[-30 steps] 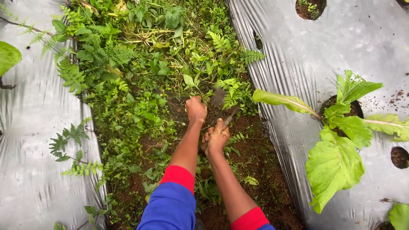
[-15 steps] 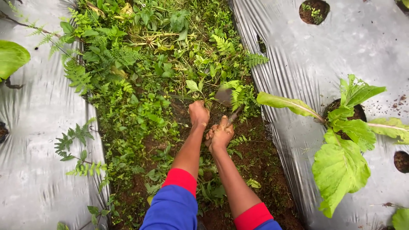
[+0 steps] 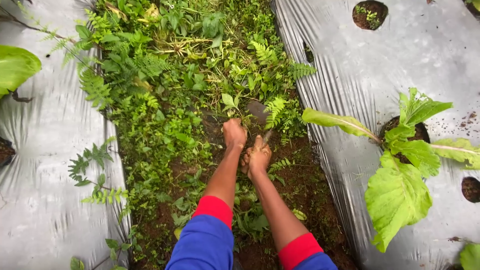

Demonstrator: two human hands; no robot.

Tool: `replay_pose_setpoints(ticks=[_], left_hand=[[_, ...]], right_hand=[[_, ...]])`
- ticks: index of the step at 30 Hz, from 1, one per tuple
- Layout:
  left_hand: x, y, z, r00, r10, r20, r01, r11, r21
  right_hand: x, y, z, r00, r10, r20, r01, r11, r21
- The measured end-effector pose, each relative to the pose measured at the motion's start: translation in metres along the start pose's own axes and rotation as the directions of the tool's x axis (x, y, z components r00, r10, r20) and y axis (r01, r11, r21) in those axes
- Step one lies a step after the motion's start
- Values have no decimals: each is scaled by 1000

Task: The person removes weeds from a garden bed by hand and with a small hand hoe. They pull weeds from the soil between rows of cabbage plants growing through plastic mulch, occasionally using the hoe to loosen the soil and uproot weeds before discarding them.

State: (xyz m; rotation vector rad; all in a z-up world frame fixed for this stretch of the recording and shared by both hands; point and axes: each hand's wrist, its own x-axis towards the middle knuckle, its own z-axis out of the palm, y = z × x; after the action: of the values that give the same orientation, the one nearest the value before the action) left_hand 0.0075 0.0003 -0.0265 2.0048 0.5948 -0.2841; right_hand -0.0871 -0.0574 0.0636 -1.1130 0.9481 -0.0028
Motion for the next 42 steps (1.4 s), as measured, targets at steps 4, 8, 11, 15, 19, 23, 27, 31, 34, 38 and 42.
replay_pose_setpoints(ticks=[4, 8, 11, 15, 19, 23, 27, 31, 34, 38, 42], left_hand=[[-10, 7, -12, 982, -185, 42, 187, 907, -377], [-3, -10, 8, 994, 105, -14, -102, 983, 150], [-53, 57, -40, 985, 174, 9, -173, 968, 181], [10, -8, 13, 976, 213, 39, -214, 922, 323], [15, -23, 20, 957, 285, 50, -283, 884, 372], [23, -29, 29, 951, 306, 46, -299, 873, 386], [29, -35, 31, 910, 410, 55, -391, 809, 438], [-23, 22, -20, 888, 453, 82, -425, 736, 527], [-6, 2, -15, 897, 434, 83, -382, 667, 639], [7, -24, 2, 890, 435, 139, -396, 583, 709], [-7, -9, -8, 875, 460, 147, -425, 589, 687]], right_hand=[[-9, -27, -7, 999, -49, -2, 49, 995, -92], [-3, -12, -2, 1000, -22, 3, 22, 999, -48], [-2, -15, -3, 1000, 9, 10, -9, 999, -31], [9, -29, 1, 998, 52, 47, -49, 996, -70], [0, -22, -6, 998, 38, 40, -37, 999, -23], [-3, -24, -15, 999, 27, 32, -24, 995, -94], [9, -29, 0, 997, 43, 70, -40, 998, -48], [-1, -47, -5, 994, 29, 102, -20, 995, -95], [-1, -51, -6, 996, -21, 84, 27, 997, -70], [-7, -46, -6, 992, 0, 123, 11, 996, -90], [-1, -40, -8, 996, -36, 87, 33, 999, 39]])
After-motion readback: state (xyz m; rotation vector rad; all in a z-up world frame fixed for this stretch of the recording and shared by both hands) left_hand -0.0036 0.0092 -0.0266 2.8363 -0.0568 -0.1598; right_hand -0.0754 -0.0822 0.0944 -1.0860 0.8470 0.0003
